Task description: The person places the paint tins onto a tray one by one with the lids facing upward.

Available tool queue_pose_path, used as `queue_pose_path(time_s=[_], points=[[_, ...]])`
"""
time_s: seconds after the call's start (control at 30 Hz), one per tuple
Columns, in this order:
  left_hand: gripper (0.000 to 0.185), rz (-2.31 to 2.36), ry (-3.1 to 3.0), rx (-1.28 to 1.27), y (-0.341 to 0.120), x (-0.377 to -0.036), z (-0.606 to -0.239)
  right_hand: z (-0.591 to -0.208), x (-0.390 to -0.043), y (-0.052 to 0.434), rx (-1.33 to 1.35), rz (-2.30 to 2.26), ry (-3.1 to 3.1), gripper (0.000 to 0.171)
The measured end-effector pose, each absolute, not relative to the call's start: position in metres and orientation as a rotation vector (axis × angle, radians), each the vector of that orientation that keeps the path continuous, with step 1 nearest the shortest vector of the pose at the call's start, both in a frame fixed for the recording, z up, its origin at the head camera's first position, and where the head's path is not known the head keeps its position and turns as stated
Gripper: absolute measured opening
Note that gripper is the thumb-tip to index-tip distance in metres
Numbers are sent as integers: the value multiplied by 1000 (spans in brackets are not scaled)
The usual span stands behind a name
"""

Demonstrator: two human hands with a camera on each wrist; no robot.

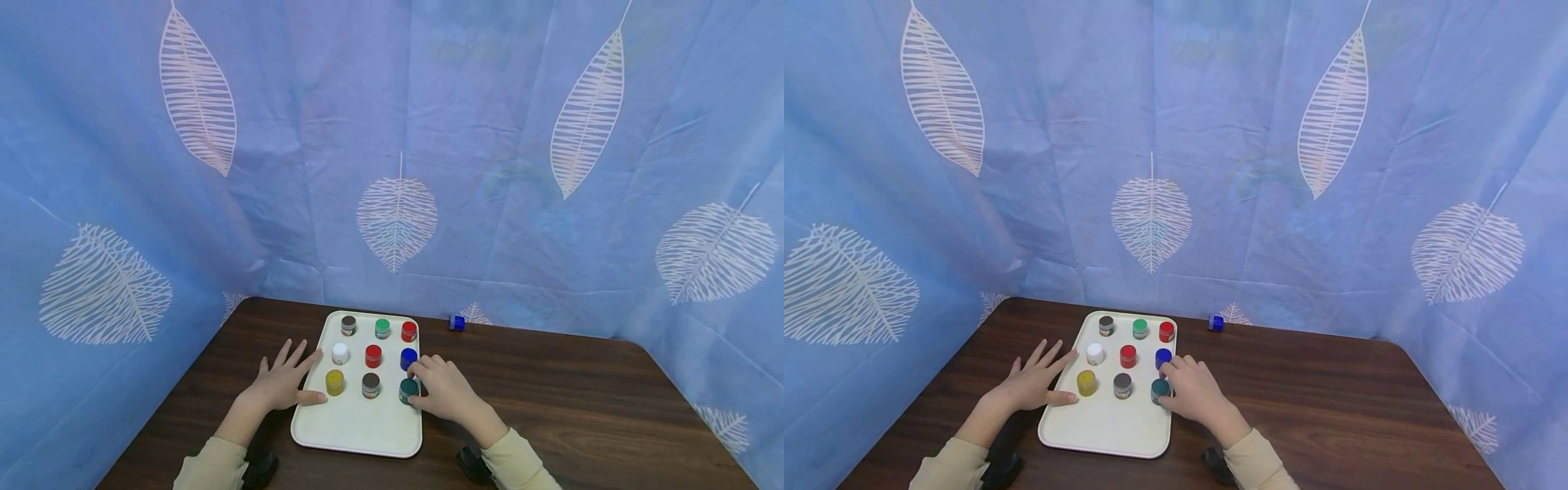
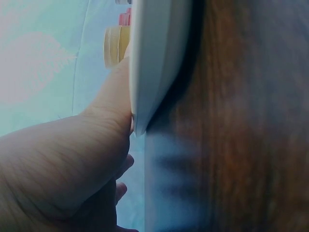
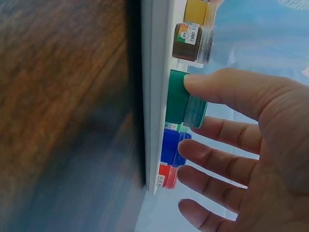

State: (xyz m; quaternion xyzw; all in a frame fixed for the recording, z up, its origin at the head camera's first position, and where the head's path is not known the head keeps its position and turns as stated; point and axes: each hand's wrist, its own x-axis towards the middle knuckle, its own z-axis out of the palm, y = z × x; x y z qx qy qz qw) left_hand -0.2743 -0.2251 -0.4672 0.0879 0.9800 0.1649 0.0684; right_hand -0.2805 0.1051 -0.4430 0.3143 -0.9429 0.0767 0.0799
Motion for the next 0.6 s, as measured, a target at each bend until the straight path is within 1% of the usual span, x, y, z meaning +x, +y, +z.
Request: queue_pose_path(time_s=[0.27,0.6], points=[[99,506,2945,270,-225,-271,-464,-437,-282,110,908,286,-2842,37],[94,495,2946,281,-226,-270,-462,-429,-292,129,923,240,-2773,43]])
